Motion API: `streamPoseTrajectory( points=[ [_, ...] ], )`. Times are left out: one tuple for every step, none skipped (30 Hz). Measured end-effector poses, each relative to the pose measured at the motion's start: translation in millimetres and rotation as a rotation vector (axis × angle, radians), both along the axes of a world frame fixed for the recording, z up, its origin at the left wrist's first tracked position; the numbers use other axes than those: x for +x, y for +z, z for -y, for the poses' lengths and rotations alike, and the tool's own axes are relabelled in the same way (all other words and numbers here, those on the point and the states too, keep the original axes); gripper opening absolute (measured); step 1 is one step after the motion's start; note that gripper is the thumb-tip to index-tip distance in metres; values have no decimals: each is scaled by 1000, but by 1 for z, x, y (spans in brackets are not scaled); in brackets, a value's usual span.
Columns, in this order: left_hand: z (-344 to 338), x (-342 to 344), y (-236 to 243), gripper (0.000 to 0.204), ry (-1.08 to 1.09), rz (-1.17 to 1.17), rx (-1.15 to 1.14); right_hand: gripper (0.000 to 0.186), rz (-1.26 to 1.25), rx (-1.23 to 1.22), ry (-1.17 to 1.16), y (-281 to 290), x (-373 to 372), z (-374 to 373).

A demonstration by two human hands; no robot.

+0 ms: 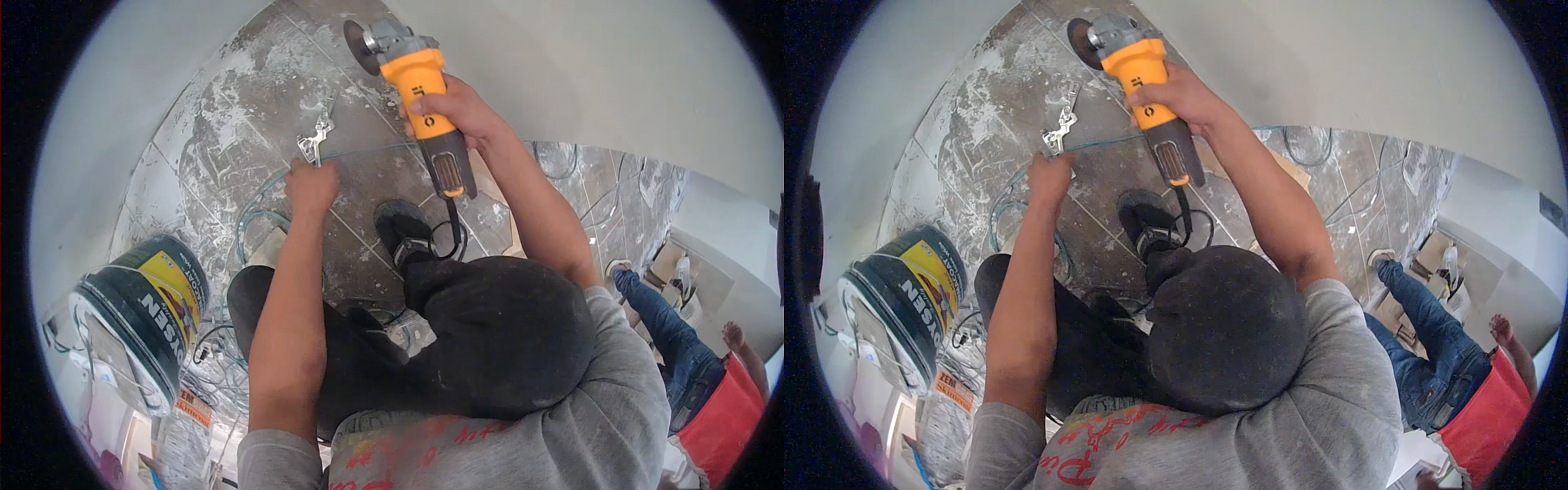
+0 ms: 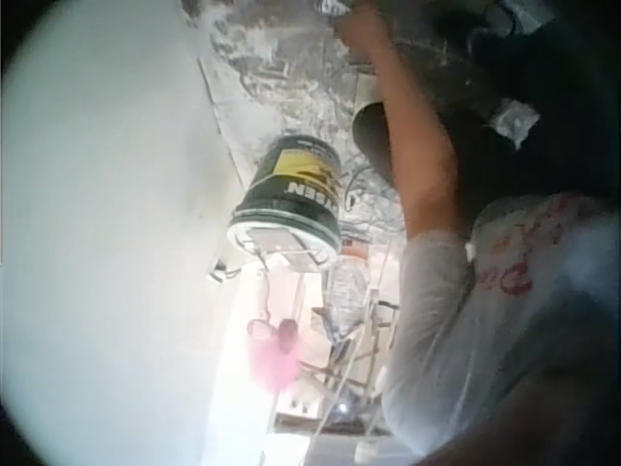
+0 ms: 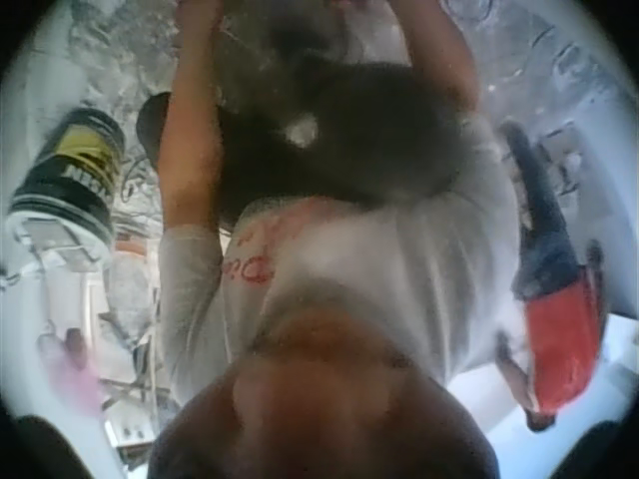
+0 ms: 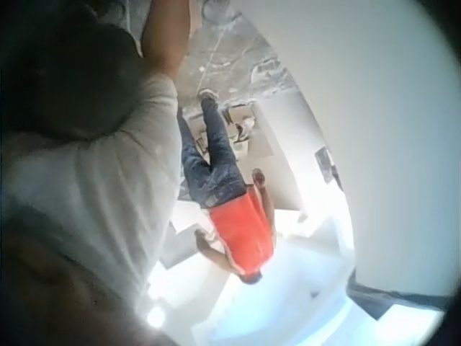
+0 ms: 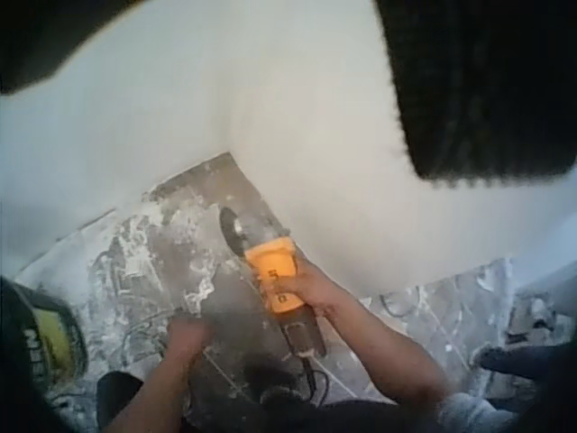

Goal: Grind down metal hinges using an angle grinder and inspect them with a coworker.

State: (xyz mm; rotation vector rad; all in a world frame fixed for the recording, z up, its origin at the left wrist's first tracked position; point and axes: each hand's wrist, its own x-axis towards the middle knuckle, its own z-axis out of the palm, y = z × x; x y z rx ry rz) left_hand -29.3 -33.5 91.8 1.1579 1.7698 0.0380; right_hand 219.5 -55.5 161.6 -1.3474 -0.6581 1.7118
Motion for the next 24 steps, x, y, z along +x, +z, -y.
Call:
streamPoseTrajectory(
  points=[
    [9, -1, 7, 36, -119, 10, 150, 41, -2, 1, -10, 1, -1, 0],
    [15, -3, 17, 40, -236, 18, 305, 42, -40, -14, -30, 4, -3, -1],
    [21, -1, 31, 43, -215, 291, 96, 42, -74, -32, -54, 2, -2, -1],
    [27, 4, 46, 45, -190, 560, -121, 42, -74, -29, -67, 0, -1, 0],
    [36, 12, 66, 49, -156, 666, -270, 42, -111, -30, -83, -3, 1, 2],
    [48, 22, 80, 52, -118, 769, -422, 42, -149, -33, -97, -6, 3, 4],
    [61, 27, 86, 54, -185, 781, -332, 42, -161, -25, -93, -6, -2, 2],
    [72, 30, 89, 55, -251, 793, -247, 44, -185, -42, -104, -7, -7, 0],
    [76, 37, 90, 55, -252, 791, -247, 45, -200, -61, -119, -9, -9, 0],
    [78, 42, 90, 54, -192, 779, -301, 45, -201, -61, -119, -10, -10, 1],
    [78, 46, 90, 54, -130, 764, -351, 45, -203, -56, -117, -10, -12, 2],
    [80, 48, 89, 54, -126, 761, -346, 45, -206, -51, -113, -11, -15, 2],
    [82, 48, 84, 54, 23, 842, -432, 45, -211, -49, -107, -11, -16, 3],
    [84, 50, 78, 53, 173, 923, -517, 43, -180, -63, -133, -12, -15, 5],
    [87, 49, 72, 53, 185, 915, -504, 41, -159, -74, -152, -13, -17, 6],
    [90, 49, 65, 55, 257, 1001, -556, 41, -172, -69, -137, -15, -18, 6],
    [92, 52, 63, 56, 325, 1097, -611, 43, -142, -58, -134, -15, -14, 9],
    [90, 53, 63, 56, 333, 1095, -596, 45, -116, -45, -128, -13, -12, 9],
    [89, 52, 63, 55, 343, 1138, -675, 44, -118, -67, -147, -12, -13, 11],
    [89, 52, 63, 54, 352, 1182, -759, 44, -123, -64, -137, -13, -13, 11],
    [89, 51, 63, 51, 360, 1155, -767, 44, -123, -58, -133, -13, -14, 11],
    [88, 49, 61, 51, 366, 1156, -758, 43, -122, -52, -130, -15, -15, 9],
    [88, 49, 59, 49, 379, 1197, -789, 43, -121, -52, -125, -14, -17, 9],
    [88, 48, 57, 48, 390, 1238, -820, 43, -114, -48, -123, -14, -18, 8]
  ],
)
